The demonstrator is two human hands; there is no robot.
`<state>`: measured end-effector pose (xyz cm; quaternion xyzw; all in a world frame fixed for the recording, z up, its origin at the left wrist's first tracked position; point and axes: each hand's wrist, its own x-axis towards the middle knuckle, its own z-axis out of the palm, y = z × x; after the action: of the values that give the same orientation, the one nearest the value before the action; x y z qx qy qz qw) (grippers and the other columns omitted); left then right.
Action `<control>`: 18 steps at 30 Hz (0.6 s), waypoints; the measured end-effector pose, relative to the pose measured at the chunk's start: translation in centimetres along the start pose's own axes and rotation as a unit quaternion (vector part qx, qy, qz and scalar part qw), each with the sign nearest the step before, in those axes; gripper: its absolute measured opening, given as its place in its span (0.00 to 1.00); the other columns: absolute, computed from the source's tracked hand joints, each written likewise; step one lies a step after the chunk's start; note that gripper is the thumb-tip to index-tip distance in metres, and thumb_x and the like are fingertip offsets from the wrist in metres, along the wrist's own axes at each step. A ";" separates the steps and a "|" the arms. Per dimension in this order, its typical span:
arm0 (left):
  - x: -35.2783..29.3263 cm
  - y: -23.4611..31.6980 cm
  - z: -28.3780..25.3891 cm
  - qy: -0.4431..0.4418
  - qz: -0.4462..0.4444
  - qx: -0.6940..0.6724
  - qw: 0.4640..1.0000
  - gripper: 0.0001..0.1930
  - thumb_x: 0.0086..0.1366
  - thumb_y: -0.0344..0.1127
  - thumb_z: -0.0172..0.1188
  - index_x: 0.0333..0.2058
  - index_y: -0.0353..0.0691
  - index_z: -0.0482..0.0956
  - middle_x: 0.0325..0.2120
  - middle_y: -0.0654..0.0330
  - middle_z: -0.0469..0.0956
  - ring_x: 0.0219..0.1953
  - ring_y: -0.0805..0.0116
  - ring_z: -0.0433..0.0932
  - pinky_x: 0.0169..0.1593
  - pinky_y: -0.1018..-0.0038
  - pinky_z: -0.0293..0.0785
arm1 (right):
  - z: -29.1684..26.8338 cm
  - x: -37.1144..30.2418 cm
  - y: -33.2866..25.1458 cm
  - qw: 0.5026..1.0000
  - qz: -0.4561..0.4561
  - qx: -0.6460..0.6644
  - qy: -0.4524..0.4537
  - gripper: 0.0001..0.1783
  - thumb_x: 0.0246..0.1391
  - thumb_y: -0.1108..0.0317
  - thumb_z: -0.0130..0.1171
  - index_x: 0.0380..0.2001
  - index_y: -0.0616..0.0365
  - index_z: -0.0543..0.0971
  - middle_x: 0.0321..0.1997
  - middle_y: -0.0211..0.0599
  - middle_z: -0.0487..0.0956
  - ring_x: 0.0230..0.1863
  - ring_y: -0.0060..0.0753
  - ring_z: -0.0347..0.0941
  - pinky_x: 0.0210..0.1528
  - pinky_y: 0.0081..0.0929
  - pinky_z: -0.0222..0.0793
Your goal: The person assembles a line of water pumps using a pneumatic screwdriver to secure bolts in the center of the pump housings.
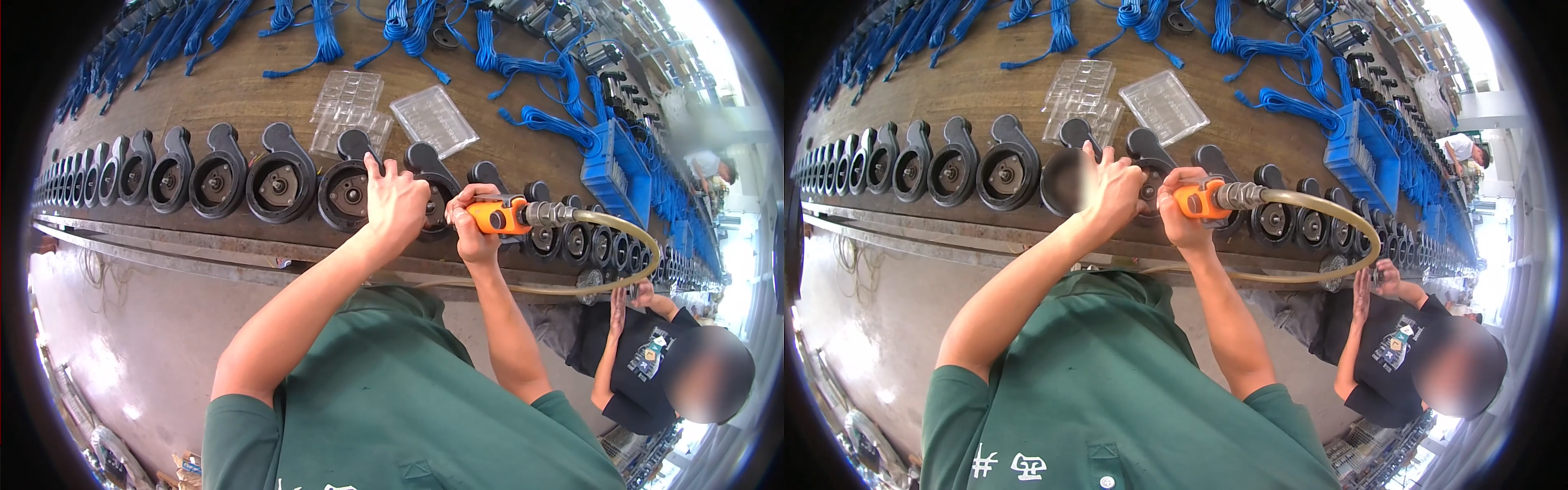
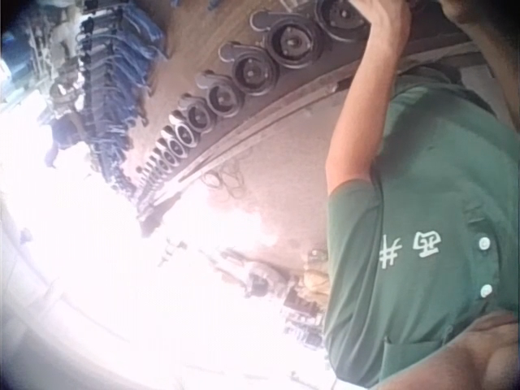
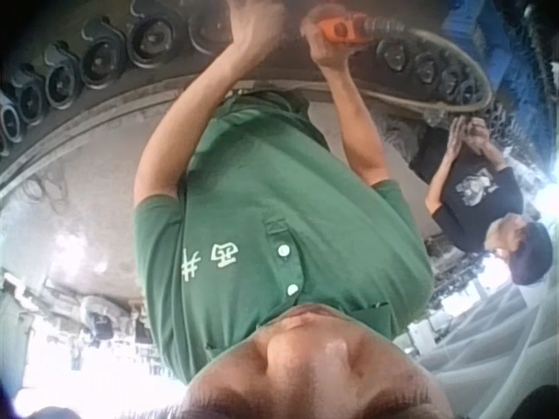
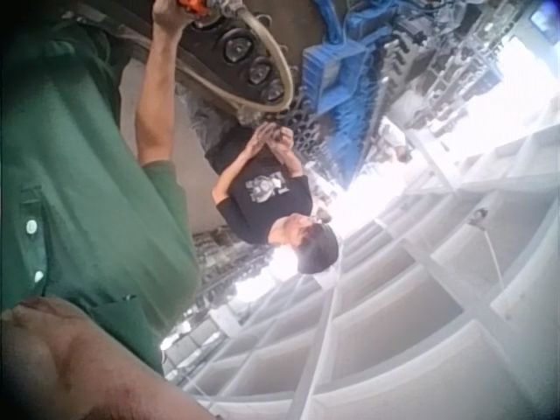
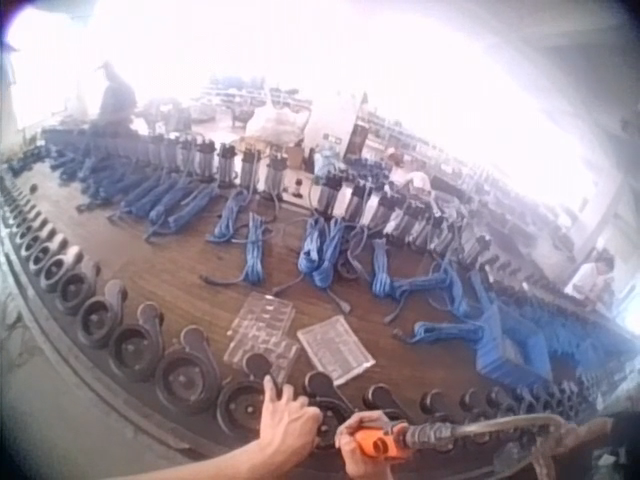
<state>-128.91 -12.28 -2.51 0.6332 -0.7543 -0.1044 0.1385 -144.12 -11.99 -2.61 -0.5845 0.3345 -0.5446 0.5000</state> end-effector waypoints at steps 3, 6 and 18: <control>0.1 -0.1 -0.2 -0.013 -0.002 -0.008 1.000 0.12 0.45 0.41 0.72 0.28 0.44 0.86 0.32 0.54 0.81 0.49 0.50 0.73 0.66 0.38 0.48 | 0.0 0.3 -0.4 1.000 -0.013 -0.014 -0.005 0.14 0.51 0.78 0.50 0.43 0.62 0.68 0.26 0.32 0.70 0.26 0.22 0.67 0.32 0.22 0.68; -0.9 -1.2 0.6 0.085 0.026 -0.062 0.994 0.12 0.47 0.40 0.71 0.29 0.42 0.85 0.36 0.55 0.80 0.50 0.52 0.72 0.67 0.47 0.52 | -0.1 1.1 -0.7 1.000 -0.021 -0.019 0.011 0.16 0.49 0.78 0.49 0.44 0.65 0.69 0.23 0.33 0.70 0.23 0.23 0.66 0.31 0.23 0.69; -7.0 1.3 0.8 -0.177 -0.373 -0.615 0.672 0.24 0.65 0.48 0.62 0.43 0.32 0.67 0.32 0.56 0.75 0.27 0.69 0.75 0.31 0.75 0.74 | 1.2 5.2 1.2 0.996 -0.041 0.028 0.068 0.13 0.49 0.79 0.47 0.41 0.65 0.69 0.23 0.36 0.72 0.22 0.24 0.67 0.32 0.25 0.69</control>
<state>-129.28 -5.14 -3.32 0.6030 -0.2306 -0.6981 0.3097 -141.82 -16.92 -2.12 -0.5447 0.3283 -0.6124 0.4697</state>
